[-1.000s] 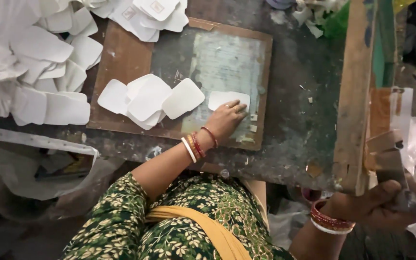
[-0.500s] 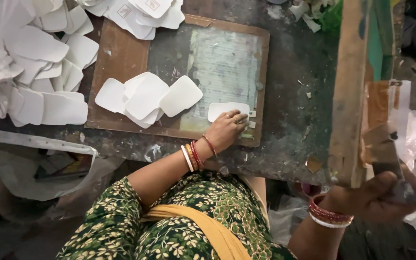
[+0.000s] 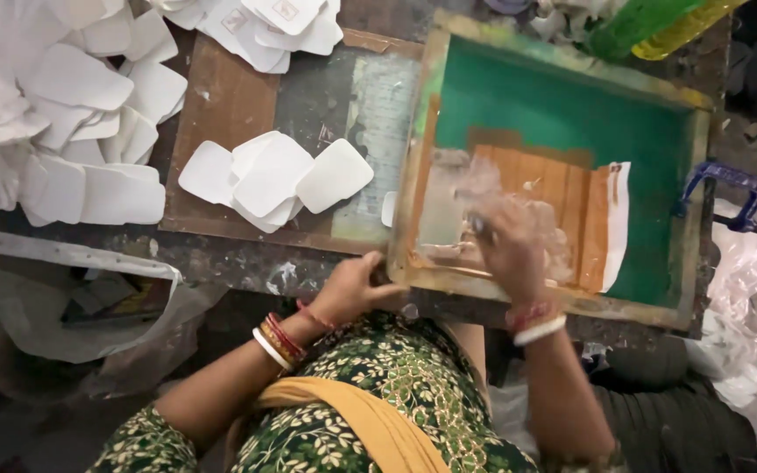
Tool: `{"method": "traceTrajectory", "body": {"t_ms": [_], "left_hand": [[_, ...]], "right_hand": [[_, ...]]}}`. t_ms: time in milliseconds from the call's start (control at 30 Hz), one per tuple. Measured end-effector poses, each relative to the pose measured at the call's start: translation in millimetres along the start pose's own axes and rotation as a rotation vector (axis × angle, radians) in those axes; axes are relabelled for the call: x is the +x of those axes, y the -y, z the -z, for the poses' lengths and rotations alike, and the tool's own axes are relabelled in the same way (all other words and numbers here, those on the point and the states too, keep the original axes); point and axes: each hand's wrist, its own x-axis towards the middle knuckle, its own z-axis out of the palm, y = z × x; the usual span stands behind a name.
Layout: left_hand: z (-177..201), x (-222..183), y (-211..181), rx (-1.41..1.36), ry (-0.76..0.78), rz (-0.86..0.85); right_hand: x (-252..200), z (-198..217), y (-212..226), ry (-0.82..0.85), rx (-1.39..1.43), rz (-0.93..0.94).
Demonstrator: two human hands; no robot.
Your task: Manually screen printing designs onto small paper pieces using a hand-operated screen frame.
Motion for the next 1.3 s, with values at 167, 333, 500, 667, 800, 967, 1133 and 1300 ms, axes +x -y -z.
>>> {"method": "traceTrajectory", "body": {"t_ms": [167,333,500,667,800,967,1133,1300], "left_hand": [[-8,3,31,0.207,-0.081,0.008],[-5,3,18,0.221,-0.081,0.104],[-8,9,25,0.250,-0.104,0.051],[-6,12,21,0.506,-0.094,-0.038],[-1,15,14,0.670,-0.019,0.029],[-2,15,15,0.645,-0.012,0.068],[-2,18,16,0.525,-0.067,0.131],[25,3,-52,0.186,0.003,0.067]], "right_hand": [[33,-38,-82,0.215,-0.020,-0.138],[22,-15,-28,0.452,-0.191,-0.208],[-33,-6,4,0.426,0.021,-0.149],[6,-32,-10,0.453,0.127,-0.138],[49,-55,-36,0.422,0.027,-0.091],[1,-65,-19,0.219,0.093,-0.042],[-62,-41,32,0.231,0.116,-0.109],[-71,-19,32,-0.085,0.067,-0.057]]}}
